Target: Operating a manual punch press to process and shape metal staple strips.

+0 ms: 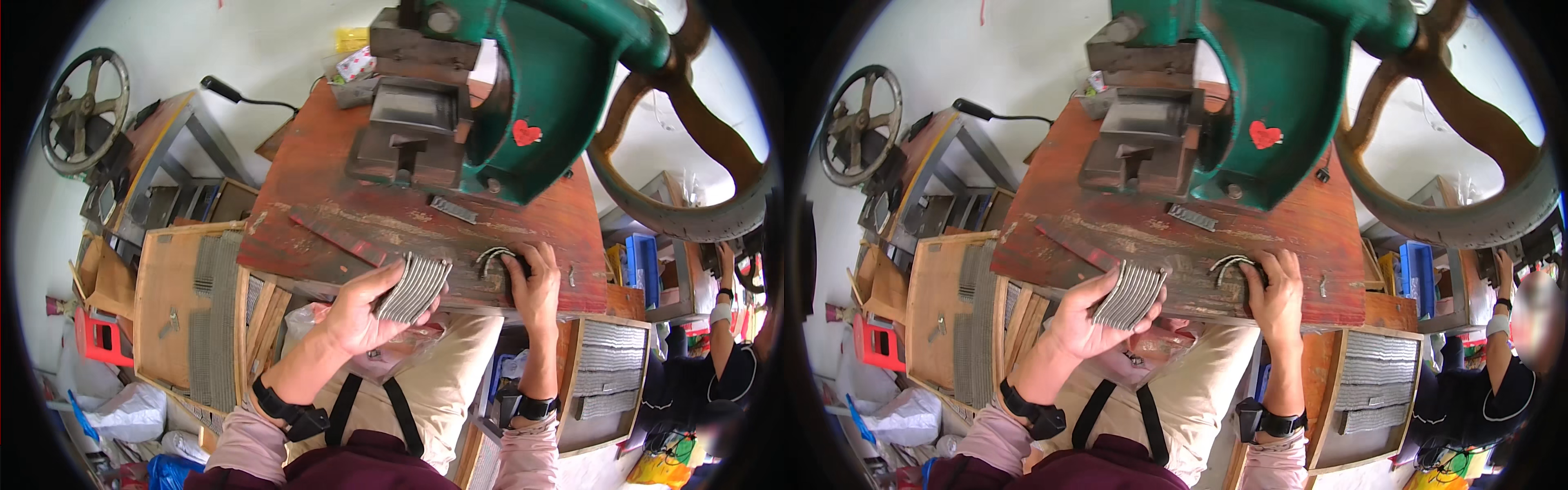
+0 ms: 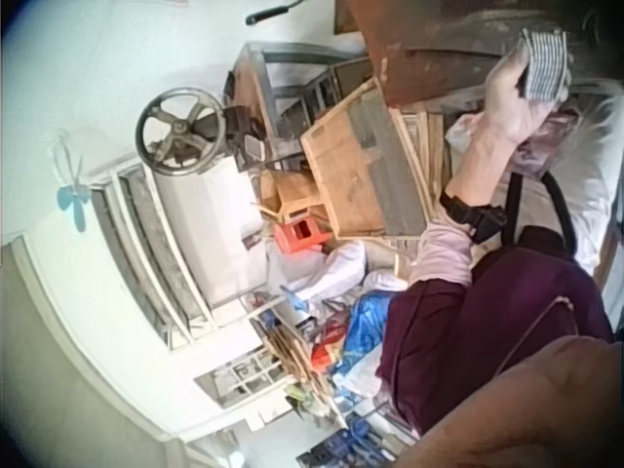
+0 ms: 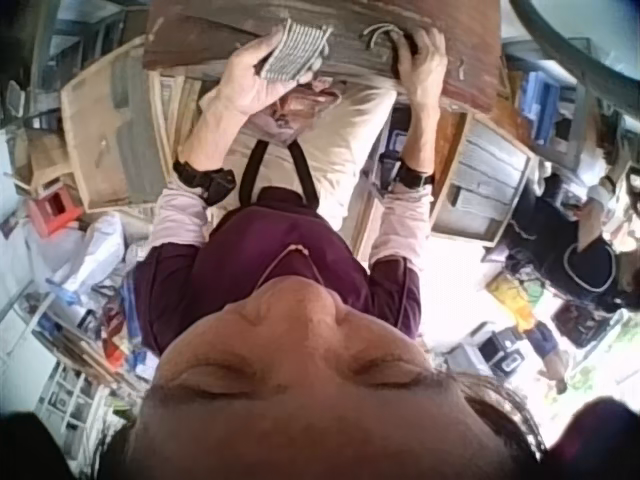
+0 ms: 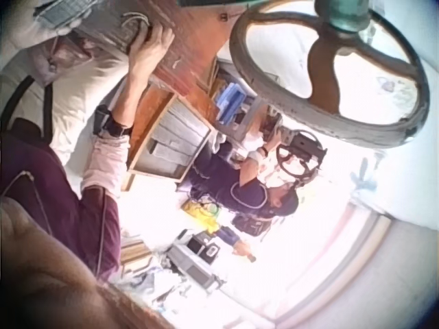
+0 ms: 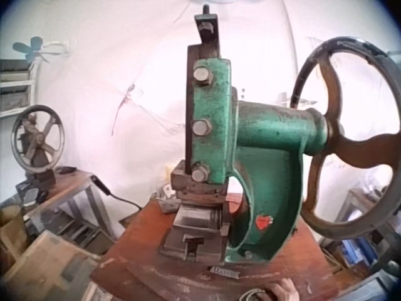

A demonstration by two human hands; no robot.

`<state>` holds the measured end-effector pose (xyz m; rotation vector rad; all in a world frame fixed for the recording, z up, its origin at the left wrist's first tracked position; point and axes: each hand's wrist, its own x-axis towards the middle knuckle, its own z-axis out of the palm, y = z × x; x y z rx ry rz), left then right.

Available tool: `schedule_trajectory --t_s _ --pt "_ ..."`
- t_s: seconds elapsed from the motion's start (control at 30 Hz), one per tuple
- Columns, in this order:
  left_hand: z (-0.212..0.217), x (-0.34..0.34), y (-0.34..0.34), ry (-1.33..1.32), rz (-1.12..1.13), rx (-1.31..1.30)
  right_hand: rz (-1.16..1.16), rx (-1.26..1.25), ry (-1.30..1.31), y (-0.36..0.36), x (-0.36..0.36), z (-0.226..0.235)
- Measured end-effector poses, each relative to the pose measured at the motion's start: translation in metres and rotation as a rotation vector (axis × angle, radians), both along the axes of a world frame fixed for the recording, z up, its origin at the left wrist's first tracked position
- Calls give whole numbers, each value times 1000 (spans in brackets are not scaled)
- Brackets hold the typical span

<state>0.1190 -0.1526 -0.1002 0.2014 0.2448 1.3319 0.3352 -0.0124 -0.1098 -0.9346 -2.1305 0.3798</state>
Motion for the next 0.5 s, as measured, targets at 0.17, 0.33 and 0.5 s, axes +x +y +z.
schedule_trajectory --t_s 0.17,0.33,0.5 --pt "-10 -1 -41 -73 16 -86 -49 -2 -10 -4 -5 0" --pt "-39 -3 -74 53 51 -127 -70 38 -22 -5 -3 -6" --pt "-142 -20 -109 154 -97 -292 -98 85 -81 -1 0 -10"
